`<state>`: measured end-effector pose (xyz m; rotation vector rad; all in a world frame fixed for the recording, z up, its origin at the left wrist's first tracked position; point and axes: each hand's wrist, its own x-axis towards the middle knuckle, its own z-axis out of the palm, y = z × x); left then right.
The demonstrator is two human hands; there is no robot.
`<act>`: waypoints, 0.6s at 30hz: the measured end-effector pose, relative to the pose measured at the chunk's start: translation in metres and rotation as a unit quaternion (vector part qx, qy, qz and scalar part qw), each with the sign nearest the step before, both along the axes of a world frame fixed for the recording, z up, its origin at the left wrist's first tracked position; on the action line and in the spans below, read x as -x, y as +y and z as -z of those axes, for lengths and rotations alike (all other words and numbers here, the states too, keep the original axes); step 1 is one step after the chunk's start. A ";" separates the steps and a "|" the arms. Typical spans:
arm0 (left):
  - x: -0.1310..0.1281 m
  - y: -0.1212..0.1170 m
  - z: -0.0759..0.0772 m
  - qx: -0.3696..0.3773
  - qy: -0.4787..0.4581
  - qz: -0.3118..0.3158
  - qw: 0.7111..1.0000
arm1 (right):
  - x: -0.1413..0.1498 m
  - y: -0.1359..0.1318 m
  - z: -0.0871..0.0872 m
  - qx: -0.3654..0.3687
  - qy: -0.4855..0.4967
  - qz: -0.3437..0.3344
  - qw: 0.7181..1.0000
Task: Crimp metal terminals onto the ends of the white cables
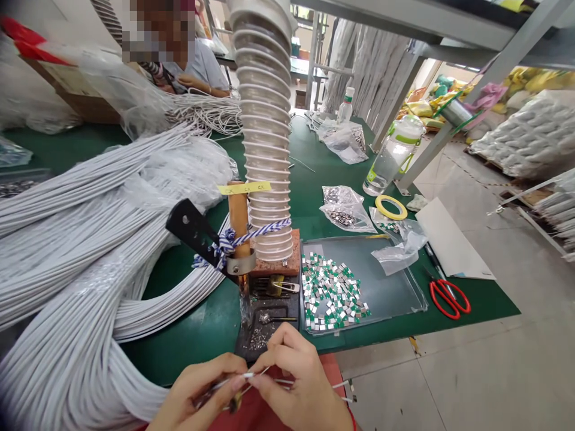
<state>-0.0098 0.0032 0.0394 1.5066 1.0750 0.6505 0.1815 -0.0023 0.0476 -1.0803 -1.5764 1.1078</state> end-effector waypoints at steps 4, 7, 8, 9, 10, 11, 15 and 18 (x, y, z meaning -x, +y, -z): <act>0.001 0.013 0.005 -0.012 -0.077 -0.010 0.997 | 0.002 0.003 0.004 -0.038 0.002 0.018 0.999; 0.002 0.016 0.009 -0.005 -0.090 -0.018 0.996 | 0.001 0.002 0.005 -0.047 -0.016 0.017 0.999; 0.003 0.015 0.010 0.001 -0.089 -0.011 0.996 | 0.001 0.002 0.005 -0.046 -0.018 0.016 0.999; 0.003 0.015 0.012 0.005 -0.089 -0.004 0.996 | 0.001 0.001 0.005 -0.043 -0.017 0.014 0.999; 0.004 0.015 0.013 0.008 -0.087 0.000 0.996 | 0.002 0.001 0.005 -0.037 -0.014 0.011 0.999; 0.004 0.015 0.014 0.009 -0.087 0.000 0.996 | 0.002 0.001 0.005 -0.030 -0.009 0.006 0.999; 0.004 0.014 0.018 0.018 -0.095 -0.024 0.995 | 0.006 0.001 0.008 0.017 0.009 0.000 1.000; 0.002 0.013 0.018 0.031 -0.108 -0.040 0.993 | 0.005 0.003 0.006 0.052 0.024 -0.006 0.998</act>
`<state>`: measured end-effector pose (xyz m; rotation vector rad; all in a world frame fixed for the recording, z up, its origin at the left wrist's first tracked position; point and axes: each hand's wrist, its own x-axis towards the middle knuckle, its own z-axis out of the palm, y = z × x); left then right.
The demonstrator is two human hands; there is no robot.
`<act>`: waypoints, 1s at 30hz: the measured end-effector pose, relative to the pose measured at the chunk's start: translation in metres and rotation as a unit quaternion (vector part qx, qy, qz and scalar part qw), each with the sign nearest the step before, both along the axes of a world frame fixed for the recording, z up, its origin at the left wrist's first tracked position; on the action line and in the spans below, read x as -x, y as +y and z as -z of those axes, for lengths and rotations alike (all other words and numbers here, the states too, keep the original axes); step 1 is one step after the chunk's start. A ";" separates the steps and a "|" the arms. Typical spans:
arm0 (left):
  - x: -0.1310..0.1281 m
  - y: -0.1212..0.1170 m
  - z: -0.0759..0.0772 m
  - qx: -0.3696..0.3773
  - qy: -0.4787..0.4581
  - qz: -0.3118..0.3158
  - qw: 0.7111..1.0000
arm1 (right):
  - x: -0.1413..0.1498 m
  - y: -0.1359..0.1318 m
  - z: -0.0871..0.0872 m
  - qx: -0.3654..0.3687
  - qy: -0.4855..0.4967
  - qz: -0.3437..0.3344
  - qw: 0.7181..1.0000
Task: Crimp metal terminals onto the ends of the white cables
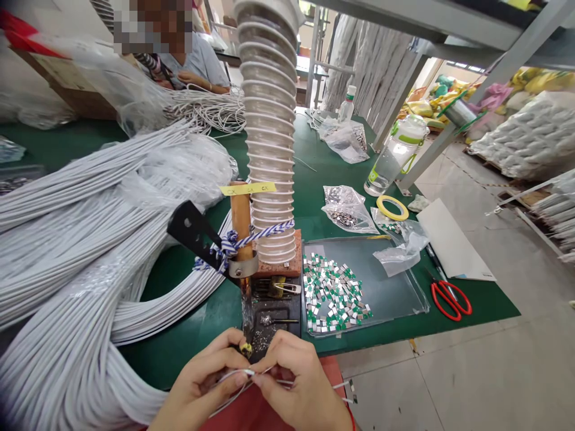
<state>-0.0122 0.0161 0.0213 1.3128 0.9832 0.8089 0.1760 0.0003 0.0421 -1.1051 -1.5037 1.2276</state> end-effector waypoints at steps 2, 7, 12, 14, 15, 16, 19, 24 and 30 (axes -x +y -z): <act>0.000 0.000 -0.001 0.000 -0.012 -0.002 1.000 | -0.002 0.001 -0.003 0.016 0.007 -0.007 1.000; -0.001 0.000 -0.002 0.000 -0.017 0.014 1.000 | -0.003 0.001 -0.007 0.016 0.005 -0.015 1.000; -0.005 0.000 0.001 -0.008 -0.021 0.002 1.000 | 0.000 -0.003 -0.007 -0.054 -0.086 0.016 0.995; -0.007 0.000 0.000 -0.014 -0.016 -0.008 1.000 | -0.007 0.000 -0.007 -0.077 -0.139 0.052 0.986; -0.007 0.001 -0.002 -0.016 -0.010 -0.013 1.000 | -0.013 0.003 -0.007 -0.083 -0.171 0.081 0.978; -0.008 0.001 -0.003 -0.019 -0.002 -0.016 1.000 | -0.021 0.007 -0.006 -0.087 -0.207 0.120 0.967; -0.007 0.002 -0.008 -0.024 0.010 -0.005 1.000 | -0.046 0.023 0.000 -0.071 -0.322 0.208 0.921; -0.006 -0.002 -0.007 -0.021 -0.003 -0.014 1.000 | -0.062 0.039 0.013 -0.077 -0.375 0.226 0.896; -0.003 -0.006 0.001 -0.039 -0.004 -0.031 0.999 | -0.062 0.037 0.013 -0.077 -0.345 0.213 0.911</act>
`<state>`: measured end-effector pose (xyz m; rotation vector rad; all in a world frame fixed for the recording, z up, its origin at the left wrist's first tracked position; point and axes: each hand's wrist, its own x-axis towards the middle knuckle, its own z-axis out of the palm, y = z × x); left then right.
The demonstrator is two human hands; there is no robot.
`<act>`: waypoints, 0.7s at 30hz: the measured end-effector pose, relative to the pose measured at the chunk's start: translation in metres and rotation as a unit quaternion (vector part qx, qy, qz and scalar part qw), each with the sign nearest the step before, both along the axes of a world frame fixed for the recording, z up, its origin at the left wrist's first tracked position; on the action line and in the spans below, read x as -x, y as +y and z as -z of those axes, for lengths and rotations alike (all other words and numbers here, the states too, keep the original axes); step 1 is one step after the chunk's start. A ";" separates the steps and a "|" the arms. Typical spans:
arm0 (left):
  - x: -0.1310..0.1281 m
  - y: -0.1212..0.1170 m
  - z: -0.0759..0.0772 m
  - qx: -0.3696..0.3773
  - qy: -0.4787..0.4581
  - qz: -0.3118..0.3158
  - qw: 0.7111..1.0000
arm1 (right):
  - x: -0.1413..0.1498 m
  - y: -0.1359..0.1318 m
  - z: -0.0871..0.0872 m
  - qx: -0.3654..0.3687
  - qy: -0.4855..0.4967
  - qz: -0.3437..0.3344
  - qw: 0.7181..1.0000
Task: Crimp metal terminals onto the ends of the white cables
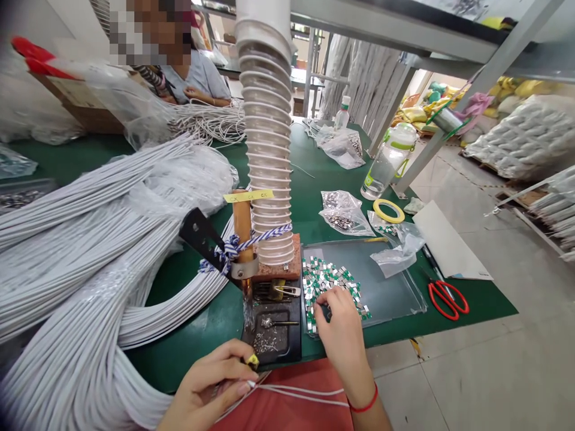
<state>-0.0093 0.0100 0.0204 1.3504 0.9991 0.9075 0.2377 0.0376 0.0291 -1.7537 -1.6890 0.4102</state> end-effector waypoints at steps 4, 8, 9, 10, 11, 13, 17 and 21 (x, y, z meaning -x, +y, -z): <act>-0.002 0.000 0.001 -0.029 -0.007 -0.008 1.000 | 0.001 -0.014 -0.004 0.042 0.070 -0.014 0.997; -0.007 0.000 -0.005 -0.033 0.006 -0.032 0.999 | 0.025 -0.036 -0.007 0.134 0.267 -0.075 0.951; -0.007 0.001 -0.006 -0.033 0.011 -0.034 0.999 | 0.034 -0.040 -0.009 0.137 0.287 -0.089 0.944; -0.007 0.002 -0.008 -0.035 0.016 -0.032 0.999 | 0.043 -0.043 -0.010 0.133 0.296 -0.103 0.940; -0.007 0.002 -0.009 -0.039 0.022 -0.028 0.999 | 0.051 -0.045 -0.012 0.127 0.294 -0.114 0.941; -0.005 0.004 -0.010 -0.049 0.033 -0.022 0.998 | 0.062 -0.045 -0.016 0.111 0.281 -0.130 0.944; -0.003 0.004 -0.009 -0.056 0.038 -0.031 0.997 | 0.069 -0.043 -0.016 0.085 0.266 -0.133 0.951; -0.008 0.001 -0.010 -0.032 0.011 -0.065 0.997 | 0.070 -0.044 -0.007 0.066 0.273 -0.121 0.952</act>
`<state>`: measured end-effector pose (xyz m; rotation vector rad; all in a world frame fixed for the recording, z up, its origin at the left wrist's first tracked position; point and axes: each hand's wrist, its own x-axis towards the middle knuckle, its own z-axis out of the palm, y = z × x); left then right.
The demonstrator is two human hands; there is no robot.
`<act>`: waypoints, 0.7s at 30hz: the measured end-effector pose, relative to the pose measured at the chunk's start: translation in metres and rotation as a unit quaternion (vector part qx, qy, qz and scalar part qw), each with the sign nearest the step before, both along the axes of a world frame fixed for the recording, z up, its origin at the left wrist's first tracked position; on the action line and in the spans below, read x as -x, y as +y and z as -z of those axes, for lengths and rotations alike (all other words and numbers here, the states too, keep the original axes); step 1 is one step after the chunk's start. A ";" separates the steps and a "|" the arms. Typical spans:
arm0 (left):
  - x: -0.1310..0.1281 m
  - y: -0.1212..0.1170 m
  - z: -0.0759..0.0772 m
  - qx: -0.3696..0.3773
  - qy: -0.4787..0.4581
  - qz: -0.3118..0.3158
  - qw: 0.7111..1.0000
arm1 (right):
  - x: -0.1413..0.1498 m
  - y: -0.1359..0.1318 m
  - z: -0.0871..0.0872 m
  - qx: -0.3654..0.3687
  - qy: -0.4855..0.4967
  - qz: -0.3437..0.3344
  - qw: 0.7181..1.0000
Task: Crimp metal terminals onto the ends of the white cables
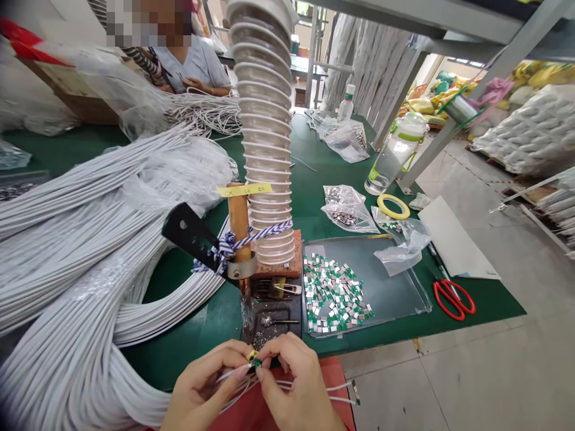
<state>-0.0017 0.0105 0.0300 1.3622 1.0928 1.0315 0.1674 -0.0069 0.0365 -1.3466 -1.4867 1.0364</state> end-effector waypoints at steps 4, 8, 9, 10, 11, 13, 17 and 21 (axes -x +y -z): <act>-0.005 -0.003 -0.001 0.024 -0.023 -0.034 0.999 | 0.003 -0.002 0.006 -0.010 0.000 0.011 1.000; -0.006 -0.005 0.001 0.033 -0.044 -0.039 0.998 | 0.005 -0.005 0.009 -0.027 -0.006 0.015 1.000; -0.006 -0.005 0.001 0.032 -0.046 -0.041 0.998 | 0.004 -0.005 0.009 -0.029 -0.010 0.018 0.999; -0.006 -0.005 0.001 0.029 -0.044 -0.042 0.998 | 0.004 -0.006 0.009 -0.031 -0.015 0.021 0.999; -0.006 -0.005 0.000 0.025 -0.040 -0.043 0.998 | 0.002 -0.006 0.008 -0.034 -0.020 0.022 0.999; -0.005 -0.004 -0.001 0.011 -0.022 -0.043 0.999 | -0.001 -0.005 0.005 -0.043 -0.028 0.022 0.998; -0.001 0.000 -0.004 -0.042 0.053 -0.021 0.997 | -0.008 -0.002 -0.001 -0.080 -0.018 0.014 0.997; 0.001 0.004 -0.007 -0.094 0.116 -0.015 0.989 | -0.008 -0.004 0.003 -0.049 -0.016 0.046 0.998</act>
